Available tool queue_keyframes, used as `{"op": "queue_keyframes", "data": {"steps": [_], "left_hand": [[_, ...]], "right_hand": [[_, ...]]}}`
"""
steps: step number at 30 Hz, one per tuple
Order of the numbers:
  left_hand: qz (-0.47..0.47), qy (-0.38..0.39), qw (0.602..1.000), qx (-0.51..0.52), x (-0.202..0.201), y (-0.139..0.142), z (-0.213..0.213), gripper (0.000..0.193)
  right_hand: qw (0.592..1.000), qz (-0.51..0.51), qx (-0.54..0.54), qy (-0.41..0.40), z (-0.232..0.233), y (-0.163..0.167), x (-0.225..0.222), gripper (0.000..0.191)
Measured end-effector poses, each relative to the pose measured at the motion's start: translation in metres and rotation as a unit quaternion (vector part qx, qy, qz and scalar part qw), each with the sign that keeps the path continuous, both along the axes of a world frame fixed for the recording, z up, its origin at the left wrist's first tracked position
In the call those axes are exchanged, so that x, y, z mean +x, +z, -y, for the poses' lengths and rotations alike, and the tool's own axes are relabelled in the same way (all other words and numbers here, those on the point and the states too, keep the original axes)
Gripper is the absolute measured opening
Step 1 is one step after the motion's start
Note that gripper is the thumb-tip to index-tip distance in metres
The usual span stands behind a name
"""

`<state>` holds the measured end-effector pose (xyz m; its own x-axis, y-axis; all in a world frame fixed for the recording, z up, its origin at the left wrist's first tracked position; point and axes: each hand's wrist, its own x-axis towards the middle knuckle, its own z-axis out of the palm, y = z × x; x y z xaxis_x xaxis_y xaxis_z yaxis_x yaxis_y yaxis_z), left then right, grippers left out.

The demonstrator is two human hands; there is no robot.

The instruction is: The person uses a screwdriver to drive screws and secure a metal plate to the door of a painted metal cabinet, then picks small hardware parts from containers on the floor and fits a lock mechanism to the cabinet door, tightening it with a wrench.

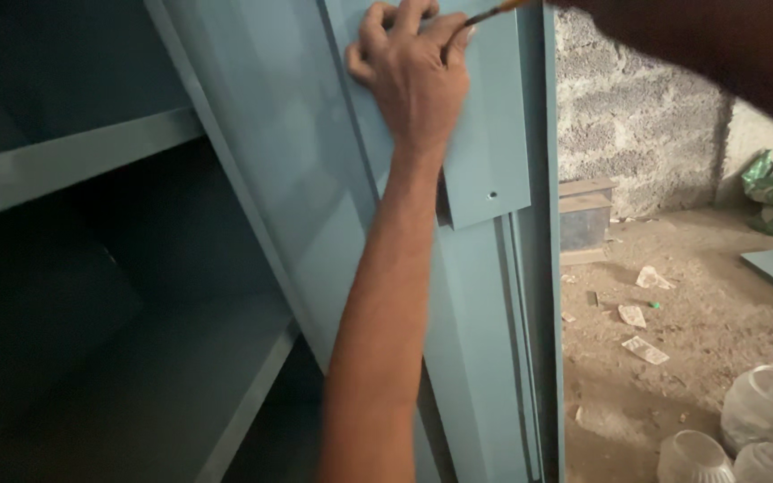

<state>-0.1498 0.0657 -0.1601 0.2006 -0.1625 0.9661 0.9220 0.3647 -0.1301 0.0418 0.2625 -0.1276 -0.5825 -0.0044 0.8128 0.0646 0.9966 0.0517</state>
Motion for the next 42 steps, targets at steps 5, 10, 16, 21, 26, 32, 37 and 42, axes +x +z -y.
{"op": "queue_keyframes", "data": {"steps": [5,10,16,21,26,32,37,42], "left_hand": [[-0.037,-0.041,0.998,-0.002,-0.005,0.002,0.003,0.013],[-0.012,-0.032,0.997,-0.075,-0.012,-0.003,0.010,0.050],[0.012,-0.044,0.997,-0.070,-0.013,0.001,0.008,0.070],[0.010,-0.038,0.998,-0.054,-0.012,0.000,0.006,0.068],[-0.003,-0.017,0.999,-0.051,-0.009,0.000,0.008,0.040],[0.009,-0.017,0.998,-0.066,-0.005,0.002,0.010,0.033],[0.018,-0.019,0.998,-0.063,0.000,0.004,0.012,0.029],[0.016,-0.003,0.999,-0.045,0.005,0.004,0.010,0.019]], "right_hand": [[1.000,-0.005,-0.021,0.011,-0.003,-0.007,-0.003,0.030],[0.997,-0.023,-0.064,0.026,-0.010,-0.007,0.003,0.033],[0.999,-0.017,-0.025,-0.022,0.009,-0.008,0.015,0.029],[0.997,-0.021,0.041,-0.055,0.038,-0.009,0.028,0.027],[0.988,-0.051,0.106,-0.097,0.073,-0.011,0.047,0.024],[0.985,-0.065,0.037,-0.152,0.122,-0.003,0.067,0.028],[0.975,-0.030,0.042,-0.216,0.142,0.006,0.078,0.027],[0.976,-0.032,0.088,-0.194,0.135,0.009,0.060,0.030]]}}
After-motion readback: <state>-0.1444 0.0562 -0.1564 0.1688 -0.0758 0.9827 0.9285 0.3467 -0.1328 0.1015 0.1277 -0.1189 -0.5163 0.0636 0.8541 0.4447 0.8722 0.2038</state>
